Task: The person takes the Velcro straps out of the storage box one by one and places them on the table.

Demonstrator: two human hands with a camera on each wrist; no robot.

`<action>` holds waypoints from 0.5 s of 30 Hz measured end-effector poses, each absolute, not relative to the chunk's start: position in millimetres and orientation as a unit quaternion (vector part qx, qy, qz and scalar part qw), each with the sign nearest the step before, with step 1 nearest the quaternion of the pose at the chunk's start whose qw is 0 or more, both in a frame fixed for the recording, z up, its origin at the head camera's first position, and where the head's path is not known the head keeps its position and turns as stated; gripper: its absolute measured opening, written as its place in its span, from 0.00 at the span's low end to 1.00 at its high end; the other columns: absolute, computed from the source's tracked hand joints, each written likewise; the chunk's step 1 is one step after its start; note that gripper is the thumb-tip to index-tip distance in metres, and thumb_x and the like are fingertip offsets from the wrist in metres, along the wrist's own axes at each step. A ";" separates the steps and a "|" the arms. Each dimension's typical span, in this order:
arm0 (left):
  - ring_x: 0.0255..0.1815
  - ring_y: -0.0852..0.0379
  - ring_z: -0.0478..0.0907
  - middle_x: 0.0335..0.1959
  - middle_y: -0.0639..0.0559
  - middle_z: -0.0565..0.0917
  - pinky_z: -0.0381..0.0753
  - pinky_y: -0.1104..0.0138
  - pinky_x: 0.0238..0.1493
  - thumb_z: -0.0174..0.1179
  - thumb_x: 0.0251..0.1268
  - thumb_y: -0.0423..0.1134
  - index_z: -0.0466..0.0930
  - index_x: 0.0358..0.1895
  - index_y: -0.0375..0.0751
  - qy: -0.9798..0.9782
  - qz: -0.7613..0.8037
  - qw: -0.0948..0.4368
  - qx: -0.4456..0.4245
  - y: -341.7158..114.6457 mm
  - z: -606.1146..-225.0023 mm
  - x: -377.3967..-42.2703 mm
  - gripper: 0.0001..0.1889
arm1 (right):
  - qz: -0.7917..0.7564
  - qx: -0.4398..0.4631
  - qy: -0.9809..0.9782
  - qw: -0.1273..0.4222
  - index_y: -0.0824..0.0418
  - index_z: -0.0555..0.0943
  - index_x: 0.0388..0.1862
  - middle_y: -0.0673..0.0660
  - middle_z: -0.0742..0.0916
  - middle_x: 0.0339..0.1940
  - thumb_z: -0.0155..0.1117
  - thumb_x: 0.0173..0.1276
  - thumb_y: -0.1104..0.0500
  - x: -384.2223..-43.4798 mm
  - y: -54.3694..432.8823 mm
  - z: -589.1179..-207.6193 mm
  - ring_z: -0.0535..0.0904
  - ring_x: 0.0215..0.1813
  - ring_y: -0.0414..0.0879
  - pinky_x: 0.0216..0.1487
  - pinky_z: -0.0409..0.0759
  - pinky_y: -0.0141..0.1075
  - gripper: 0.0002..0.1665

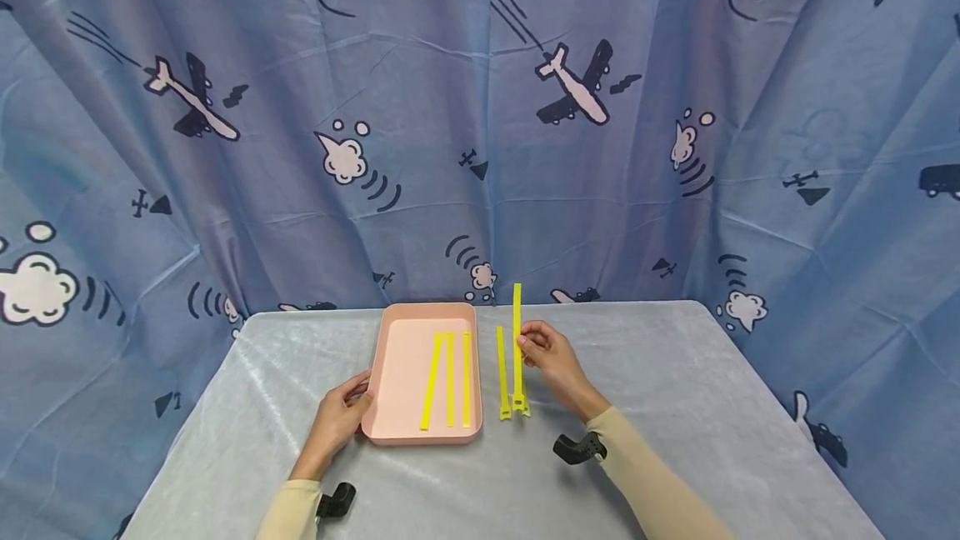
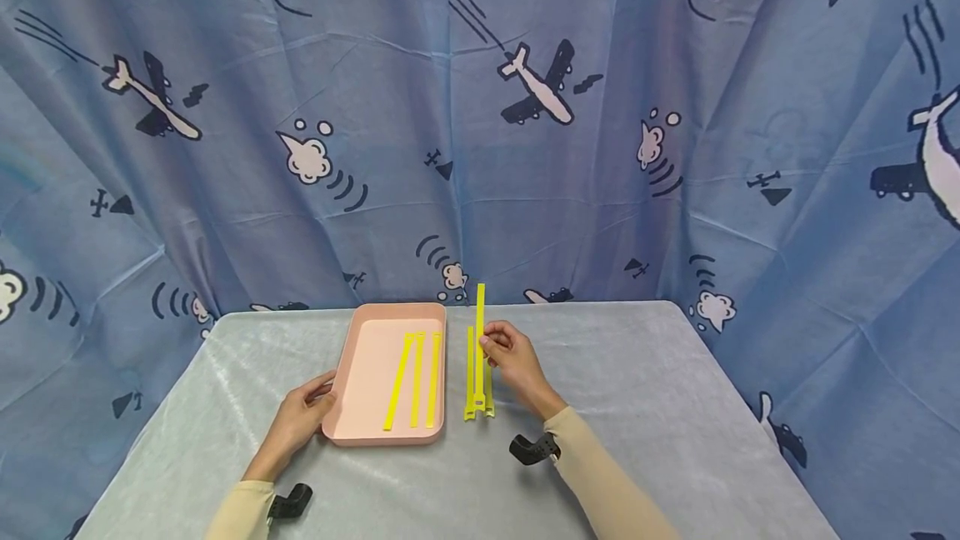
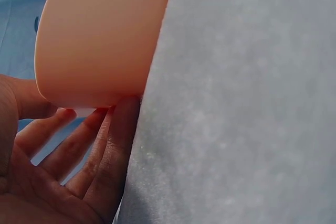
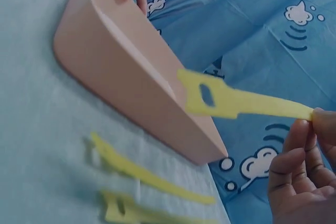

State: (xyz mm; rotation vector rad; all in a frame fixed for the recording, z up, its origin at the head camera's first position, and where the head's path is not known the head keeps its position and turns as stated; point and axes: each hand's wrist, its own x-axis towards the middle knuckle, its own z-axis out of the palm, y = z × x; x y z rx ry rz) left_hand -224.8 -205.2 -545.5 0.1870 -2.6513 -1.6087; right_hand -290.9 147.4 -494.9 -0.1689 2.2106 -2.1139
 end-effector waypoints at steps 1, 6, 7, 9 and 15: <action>0.53 0.44 0.81 0.58 0.35 0.81 0.80 0.67 0.42 0.56 0.71 0.36 0.71 0.69 0.40 -0.853 -0.518 0.017 0.061 -205.0 -545.1 -224.7 0.24 | -0.687 -0.053 0.723 0.039 0.67 0.72 0.52 0.53 0.80 0.35 0.57 0.74 0.61 -290.9 150.1 -496.0 0.74 0.36 0.44 0.39 0.75 0.35 0.13; 0.53 0.46 0.82 0.58 0.35 0.81 0.79 0.70 0.41 0.56 0.71 0.36 0.71 0.69 0.40 -0.851 -0.521 0.018 0.061 -204.9 -544.2 -225.3 0.24 | -0.668 -0.034 0.742 0.038 0.65 0.73 0.53 0.54 0.82 0.37 0.57 0.75 0.61 -289.8 162.9 -500.8 0.75 0.37 0.44 0.42 0.77 0.39 0.12; 0.53 0.46 0.82 0.58 0.35 0.81 0.79 0.70 0.41 0.56 0.71 0.36 0.71 0.69 0.40 -0.851 -0.521 0.018 0.060 -204.9 -544.2 -225.2 0.24 | -0.665 -0.029 0.745 0.040 0.65 0.73 0.53 0.54 0.82 0.37 0.56 0.75 0.61 -289.8 165.4 -502.2 0.76 0.37 0.44 0.42 0.77 0.40 0.12; 0.53 0.45 0.82 0.58 0.35 0.81 0.79 0.71 0.41 0.56 0.71 0.35 0.71 0.69 0.39 -0.851 -0.521 0.019 0.057 -205.1 -544.7 -225.2 0.24 | -0.657 -0.026 0.752 0.039 0.65 0.73 0.53 0.52 0.82 0.36 0.56 0.75 0.61 -289.7 170.2 -504.8 0.76 0.37 0.43 0.43 0.77 0.40 0.12; 0.53 0.45 0.82 0.58 0.35 0.81 0.79 0.71 0.41 0.57 0.71 0.35 0.71 0.69 0.39 -0.850 -0.523 0.018 0.057 -205.4 -545.6 -224.5 0.24 | -0.649 -0.018 0.759 0.041 0.67 0.73 0.53 0.51 0.82 0.35 0.57 0.74 0.60 -291.1 183.7 -513.2 0.76 0.36 0.42 0.41 0.77 0.38 0.14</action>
